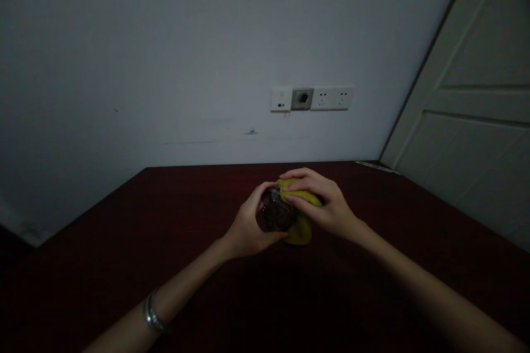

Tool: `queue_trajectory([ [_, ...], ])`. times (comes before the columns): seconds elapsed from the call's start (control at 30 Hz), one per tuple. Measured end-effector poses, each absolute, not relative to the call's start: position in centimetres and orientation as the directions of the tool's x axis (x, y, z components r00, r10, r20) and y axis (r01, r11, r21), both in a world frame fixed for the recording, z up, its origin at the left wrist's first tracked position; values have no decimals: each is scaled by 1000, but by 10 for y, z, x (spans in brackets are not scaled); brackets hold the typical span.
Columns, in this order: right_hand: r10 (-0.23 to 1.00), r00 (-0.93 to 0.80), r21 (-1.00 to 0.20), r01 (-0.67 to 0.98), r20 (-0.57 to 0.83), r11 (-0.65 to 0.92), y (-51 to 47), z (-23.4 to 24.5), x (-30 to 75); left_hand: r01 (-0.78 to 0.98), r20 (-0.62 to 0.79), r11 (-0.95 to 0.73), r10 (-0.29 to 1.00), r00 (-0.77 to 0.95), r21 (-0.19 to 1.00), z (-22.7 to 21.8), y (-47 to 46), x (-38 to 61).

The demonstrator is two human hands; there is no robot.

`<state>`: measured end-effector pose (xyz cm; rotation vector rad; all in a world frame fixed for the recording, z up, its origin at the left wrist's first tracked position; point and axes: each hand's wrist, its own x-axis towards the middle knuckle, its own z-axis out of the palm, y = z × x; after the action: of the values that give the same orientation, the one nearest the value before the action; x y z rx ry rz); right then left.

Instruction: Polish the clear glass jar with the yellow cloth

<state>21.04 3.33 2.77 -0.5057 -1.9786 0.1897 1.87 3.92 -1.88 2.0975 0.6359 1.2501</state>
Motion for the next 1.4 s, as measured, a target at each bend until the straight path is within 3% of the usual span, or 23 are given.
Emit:
queue_trajectory([
  [0.13, 213, -574, -75, 254, 790, 964, 28, 29, 212, 97, 597, -679, 696, 400, 727, -17, 40, 20],
  [0.2, 159, -604, -11, 240, 781, 971, 27, 28, 212, 73, 588, -662, 705, 396, 746, -17, 39, 22],
  [0.27, 183, -555, -53, 242, 811, 969, 27, 28, 211, 36, 596, -663, 695, 402, 748, -16, 37, 23],
  [0.47, 423, -377, -333, 282, 824, 900, 31, 29, 207, 8, 603, -673, 668, 436, 740, -19, 36, 23],
  [0.53, 419, -373, -313, 313, 828, 897, 30, 30, 207, 6, 591, -657, 682, 431, 754, -21, 38, 23],
  [0.7, 222, -611, -19, 320, 760, 947, 22, 31, 209, 70, 561, -623, 742, 368, 779, -18, 39, 26],
  [0.77, 201, -662, 21, 311, 722, 950, 21, 31, 209, 113, 556, -626, 749, 359, 771, -17, 37, 27],
  [1.03, 368, -464, -171, 414, 806, 894, 22, 32, 203, 191, 621, -705, 698, 357, 683, -23, 38, 27],
  [1.27, 222, -674, 60, 368, 705, 928, 15, 33, 205, 165, 605, -695, 700, 380, 700, -15, 35, 26],
  [1.33, 230, -626, -2, 343, 745, 939, 16, 34, 206, 146, 593, -679, 710, 379, 720, -14, 33, 26],
  [1.4, 300, -519, -146, 316, 801, 937, 19, 34, 206, 123, 567, -646, 733, 375, 754, -15, 32, 27],
])
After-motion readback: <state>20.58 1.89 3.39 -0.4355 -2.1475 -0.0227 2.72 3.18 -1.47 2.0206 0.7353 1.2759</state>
